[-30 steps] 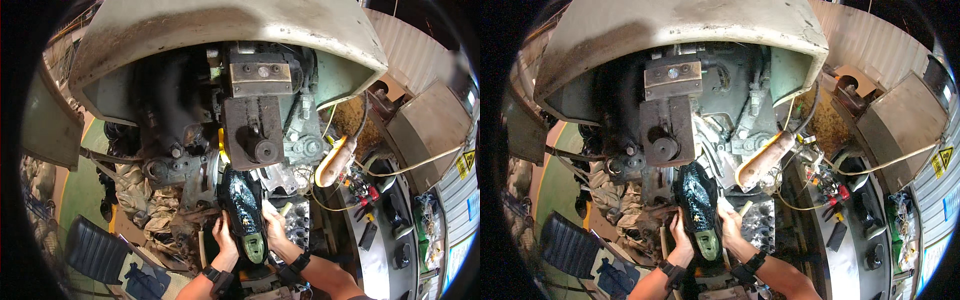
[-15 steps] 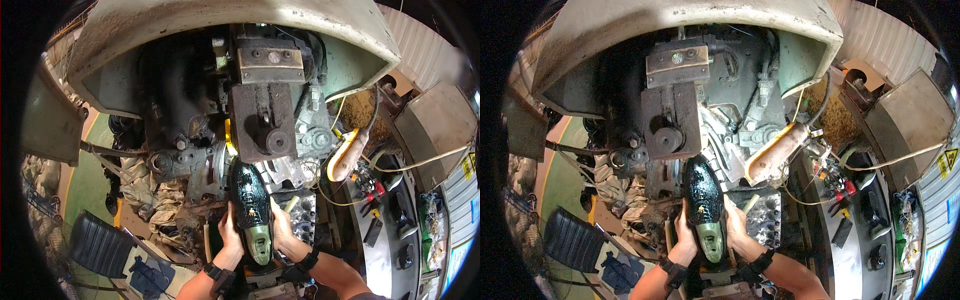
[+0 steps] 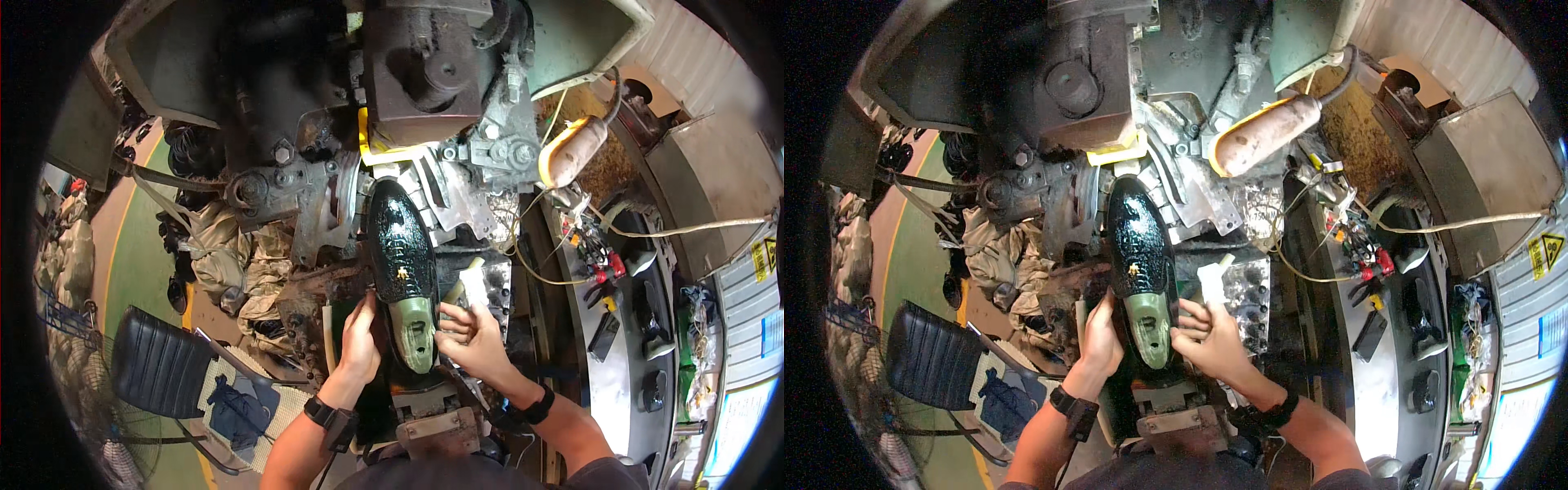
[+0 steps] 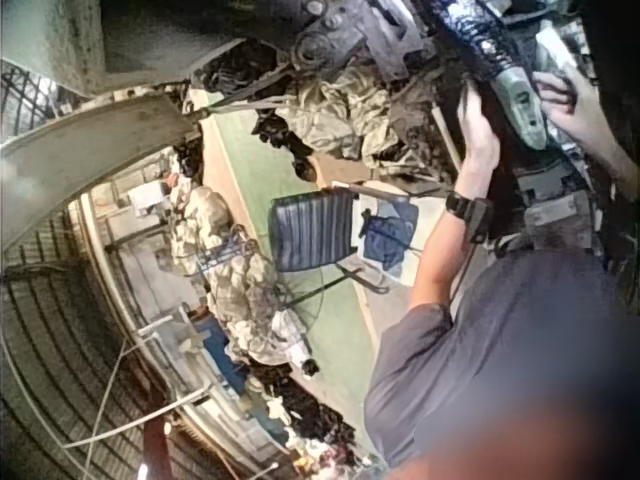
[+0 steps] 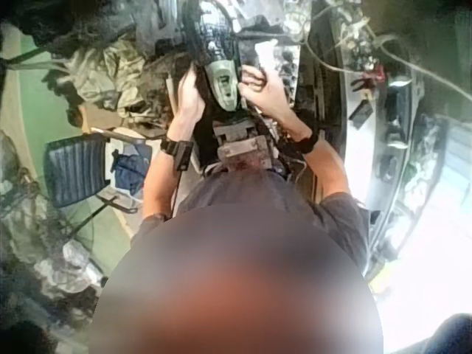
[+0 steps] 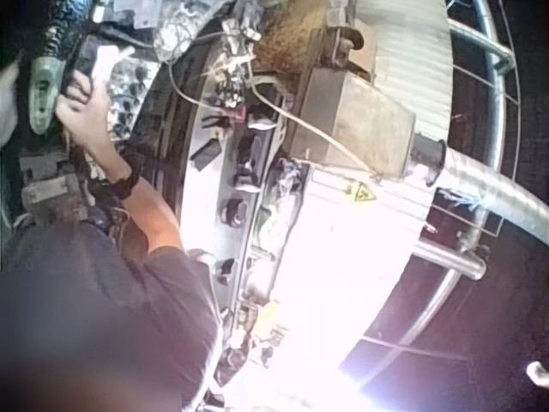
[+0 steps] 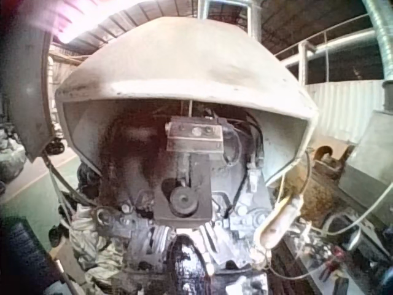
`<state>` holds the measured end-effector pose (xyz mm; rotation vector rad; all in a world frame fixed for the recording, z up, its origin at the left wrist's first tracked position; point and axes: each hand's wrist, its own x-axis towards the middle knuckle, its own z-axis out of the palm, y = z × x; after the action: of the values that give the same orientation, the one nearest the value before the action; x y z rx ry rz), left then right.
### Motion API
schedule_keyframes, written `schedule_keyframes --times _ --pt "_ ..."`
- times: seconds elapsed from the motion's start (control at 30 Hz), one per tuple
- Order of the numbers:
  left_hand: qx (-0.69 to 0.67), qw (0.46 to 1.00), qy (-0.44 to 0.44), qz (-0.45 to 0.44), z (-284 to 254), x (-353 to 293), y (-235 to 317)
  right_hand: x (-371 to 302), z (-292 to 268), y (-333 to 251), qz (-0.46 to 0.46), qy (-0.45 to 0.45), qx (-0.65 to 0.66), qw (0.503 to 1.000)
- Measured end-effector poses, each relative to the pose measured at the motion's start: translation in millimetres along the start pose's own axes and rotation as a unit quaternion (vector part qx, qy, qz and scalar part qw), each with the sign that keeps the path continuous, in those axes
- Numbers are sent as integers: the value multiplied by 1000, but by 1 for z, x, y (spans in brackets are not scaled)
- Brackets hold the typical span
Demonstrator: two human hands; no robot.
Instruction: Using a toe-lasting machine to pull the shoe upper over the last and bond it to the insole.
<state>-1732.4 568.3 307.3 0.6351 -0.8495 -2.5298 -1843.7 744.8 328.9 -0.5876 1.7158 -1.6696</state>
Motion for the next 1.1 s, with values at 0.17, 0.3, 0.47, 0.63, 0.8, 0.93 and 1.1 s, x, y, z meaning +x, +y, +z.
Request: schedule_keyframes --times 0.17,0.3,0.47,0.63,0.8,0.93,1.1 --pt "23 1000 -12 12 3 -2 -4 9 -6 -12 50 -47 11 998" --pt "12 1000 7 -9 0 -1 -4 14 -13 -8 54 -89 -2 995" --pt "-9 1000 -11 -3 -4 -1 -7 13 -19 4 6 -115 63 991" --pt "14 1000 9 7 0 3 -7 27 -25 5 76 -47 192 977" --pt "7 999 20 39 19 19 -8 66 26 24 15 5 297 955" --pt "-44 997 43 54 31 28 -9 72 48 30 -61 -9 258 964" --pt "-53 996 56 46 32 37 -11 65 48 20 -73 -5 270 960"
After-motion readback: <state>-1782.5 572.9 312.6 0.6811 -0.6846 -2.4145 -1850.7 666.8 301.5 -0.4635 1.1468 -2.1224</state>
